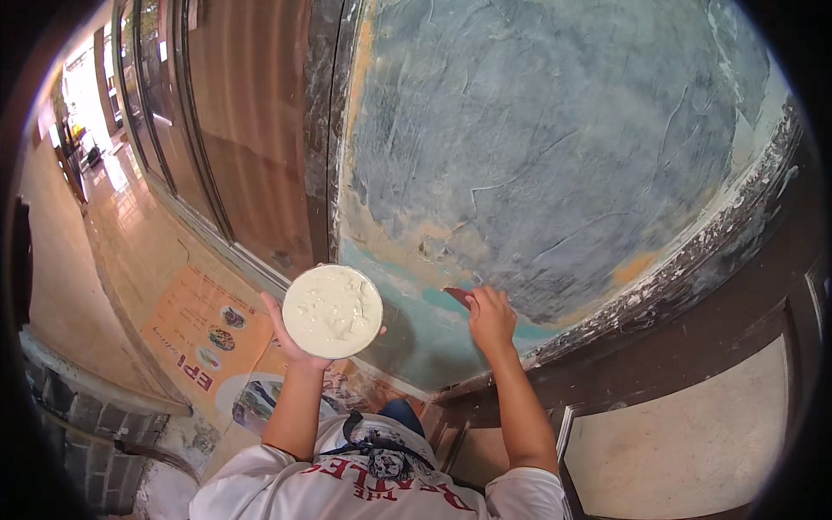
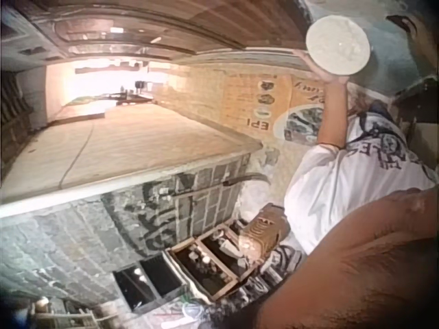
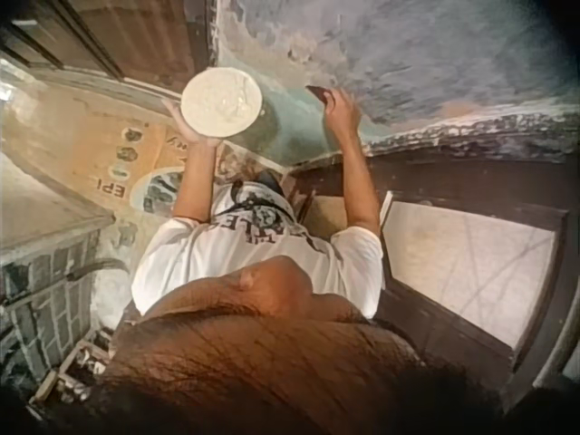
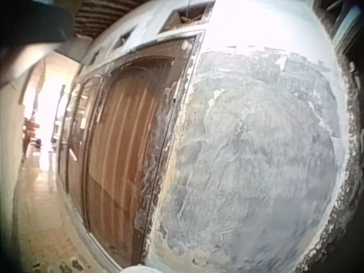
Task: The person applies putty to a wall surface around a door frame using a scraper while holding a container of putty in the other hand.
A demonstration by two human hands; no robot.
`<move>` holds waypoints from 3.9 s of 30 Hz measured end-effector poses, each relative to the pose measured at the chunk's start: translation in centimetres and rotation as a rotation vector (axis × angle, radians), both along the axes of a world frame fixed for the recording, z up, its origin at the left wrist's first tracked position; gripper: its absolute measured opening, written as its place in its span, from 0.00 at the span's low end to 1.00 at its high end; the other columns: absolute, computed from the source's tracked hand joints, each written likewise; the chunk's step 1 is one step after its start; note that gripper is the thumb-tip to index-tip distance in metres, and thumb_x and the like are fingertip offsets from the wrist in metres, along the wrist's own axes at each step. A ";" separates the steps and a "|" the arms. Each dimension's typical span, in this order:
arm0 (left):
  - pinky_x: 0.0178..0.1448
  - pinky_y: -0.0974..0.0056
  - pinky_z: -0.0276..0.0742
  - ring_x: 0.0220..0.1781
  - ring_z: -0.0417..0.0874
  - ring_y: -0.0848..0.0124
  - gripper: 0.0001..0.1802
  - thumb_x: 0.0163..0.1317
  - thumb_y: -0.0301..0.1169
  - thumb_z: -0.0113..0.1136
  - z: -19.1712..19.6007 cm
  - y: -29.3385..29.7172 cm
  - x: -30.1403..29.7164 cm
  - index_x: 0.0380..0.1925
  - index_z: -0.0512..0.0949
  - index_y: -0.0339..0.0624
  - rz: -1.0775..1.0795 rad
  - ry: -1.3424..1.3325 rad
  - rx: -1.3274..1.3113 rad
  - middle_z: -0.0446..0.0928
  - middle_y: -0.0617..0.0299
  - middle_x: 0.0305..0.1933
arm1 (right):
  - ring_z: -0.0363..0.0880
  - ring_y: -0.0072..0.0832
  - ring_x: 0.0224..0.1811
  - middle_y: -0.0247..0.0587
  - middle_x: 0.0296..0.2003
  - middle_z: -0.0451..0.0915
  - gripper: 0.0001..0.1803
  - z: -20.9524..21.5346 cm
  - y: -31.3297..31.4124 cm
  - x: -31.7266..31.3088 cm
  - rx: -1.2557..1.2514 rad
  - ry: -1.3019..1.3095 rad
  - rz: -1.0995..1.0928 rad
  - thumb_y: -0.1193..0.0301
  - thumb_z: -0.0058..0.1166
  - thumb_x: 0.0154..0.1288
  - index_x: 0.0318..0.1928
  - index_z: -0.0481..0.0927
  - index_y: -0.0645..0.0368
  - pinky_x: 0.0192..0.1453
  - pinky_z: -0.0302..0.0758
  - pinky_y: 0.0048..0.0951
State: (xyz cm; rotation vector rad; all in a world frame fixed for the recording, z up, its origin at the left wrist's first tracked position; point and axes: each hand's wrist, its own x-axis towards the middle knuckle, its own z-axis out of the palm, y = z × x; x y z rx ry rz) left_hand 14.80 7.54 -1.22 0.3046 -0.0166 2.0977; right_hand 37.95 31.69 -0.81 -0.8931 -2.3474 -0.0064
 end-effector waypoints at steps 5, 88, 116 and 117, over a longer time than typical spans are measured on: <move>0.62 0.07 0.62 0.73 0.72 0.37 0.57 0.63 0.83 0.35 0.1 -0.5 -0.1 0.75 0.68 0.49 -0.002 0.021 -0.019 0.68 0.51 0.78 | 0.80 0.45 0.45 0.35 0.42 0.83 0.07 1.2 0.2 -0.2 0.072 0.030 -0.034 0.65 0.61 0.71 0.44 0.83 0.52 0.44 0.79 0.49; 0.60 0.04 0.59 0.74 0.71 0.36 0.58 0.63 0.83 0.36 -1.4 -4.6 1.9 0.76 0.66 0.48 0.042 -0.005 -0.055 0.67 0.51 0.78 | 0.80 0.47 0.42 0.36 0.41 0.84 0.07 0.9 -1.1 -0.1 0.161 0.102 0.045 0.66 0.63 0.69 0.43 0.85 0.52 0.43 0.79 0.48; 0.62 0.05 0.59 0.74 0.70 0.34 0.58 0.62 0.84 0.36 -1.5 -3.5 2.3 0.77 0.65 0.51 -0.018 -0.015 -0.049 0.66 0.49 0.79 | 0.79 0.47 0.45 0.42 0.42 0.84 0.05 8.1 -4.9 0.4 0.016 0.212 0.209 0.73 0.63 0.67 0.41 0.87 0.59 0.50 0.76 0.44; 0.62 0.05 0.59 0.74 0.70 0.34 0.58 0.62 0.84 0.36 -1.5 -3.4 2.4 0.77 0.65 0.51 -0.015 -0.017 -0.048 0.66 0.49 0.79 | 0.78 0.46 0.45 0.42 0.41 0.84 0.05 8.9 -6.1 0.6 0.010 0.184 0.342 0.75 0.63 0.64 0.40 0.87 0.58 0.49 0.76 0.44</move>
